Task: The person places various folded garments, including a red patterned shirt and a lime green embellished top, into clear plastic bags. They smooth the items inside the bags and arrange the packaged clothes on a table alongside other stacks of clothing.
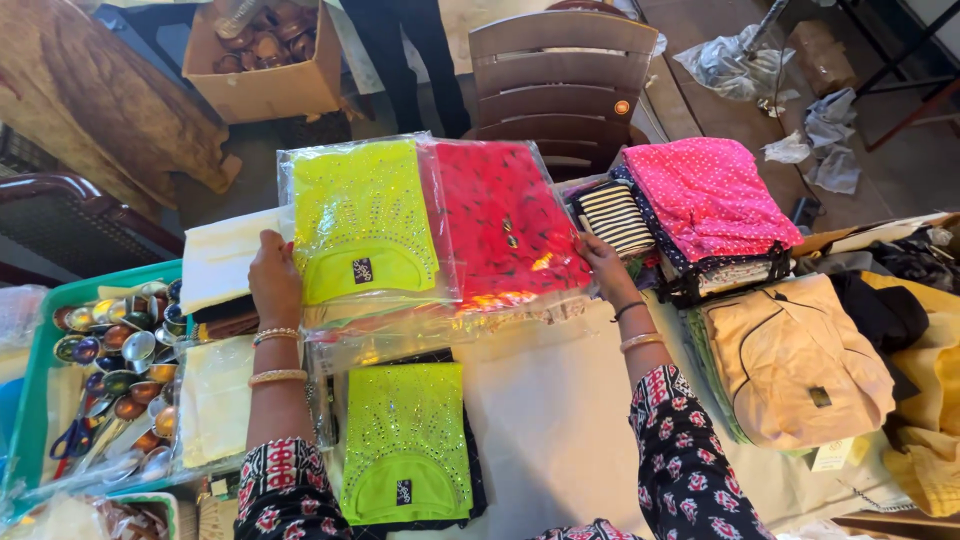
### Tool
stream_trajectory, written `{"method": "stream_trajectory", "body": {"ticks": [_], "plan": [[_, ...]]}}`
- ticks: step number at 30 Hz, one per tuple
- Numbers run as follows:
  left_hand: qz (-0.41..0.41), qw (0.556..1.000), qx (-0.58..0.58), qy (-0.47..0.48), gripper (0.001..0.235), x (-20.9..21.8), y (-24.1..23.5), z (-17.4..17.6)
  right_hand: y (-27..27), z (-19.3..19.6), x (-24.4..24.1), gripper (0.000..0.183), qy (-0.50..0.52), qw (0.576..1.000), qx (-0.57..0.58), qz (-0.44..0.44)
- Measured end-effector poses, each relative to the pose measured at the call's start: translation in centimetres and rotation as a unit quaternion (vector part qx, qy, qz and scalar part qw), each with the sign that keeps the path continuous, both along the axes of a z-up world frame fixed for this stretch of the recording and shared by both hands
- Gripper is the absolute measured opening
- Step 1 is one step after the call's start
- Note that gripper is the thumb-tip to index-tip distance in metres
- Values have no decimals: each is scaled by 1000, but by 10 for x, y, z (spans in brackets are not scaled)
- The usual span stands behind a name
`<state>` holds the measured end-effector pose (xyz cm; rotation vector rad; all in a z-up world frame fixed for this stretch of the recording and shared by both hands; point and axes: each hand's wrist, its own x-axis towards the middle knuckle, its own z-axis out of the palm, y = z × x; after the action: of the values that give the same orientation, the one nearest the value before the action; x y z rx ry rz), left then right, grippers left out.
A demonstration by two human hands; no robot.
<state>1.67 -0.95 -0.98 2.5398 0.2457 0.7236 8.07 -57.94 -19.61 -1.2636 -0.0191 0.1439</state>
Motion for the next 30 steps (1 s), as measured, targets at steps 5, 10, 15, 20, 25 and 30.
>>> {"method": "stream_trajectory", "body": {"ticks": [5,10,15,20,25,30], "plan": [[-12,1000,-1,-1,11,-2,-3,7,-36,-83,-3,26,-86,950,-294,-62],[-23,1000,-17,-9,12,-6,-2,5,-16,-88,-12,24,-141,874,-454,-99],[-34,999,-2,-37,13,-4,3,-1,34,25,-45,47,16,750,-657,-74],[-5,999,-20,33,26,-6,4,3,73,60,-62,53,-201,669,-695,-172],[-1,997,-31,72,50,-10,0,11,62,-29,-37,59,-249,674,-682,-137],[-1,993,-4,116,49,-16,2,6,89,19,-41,50,-151,678,-712,-97]]}}
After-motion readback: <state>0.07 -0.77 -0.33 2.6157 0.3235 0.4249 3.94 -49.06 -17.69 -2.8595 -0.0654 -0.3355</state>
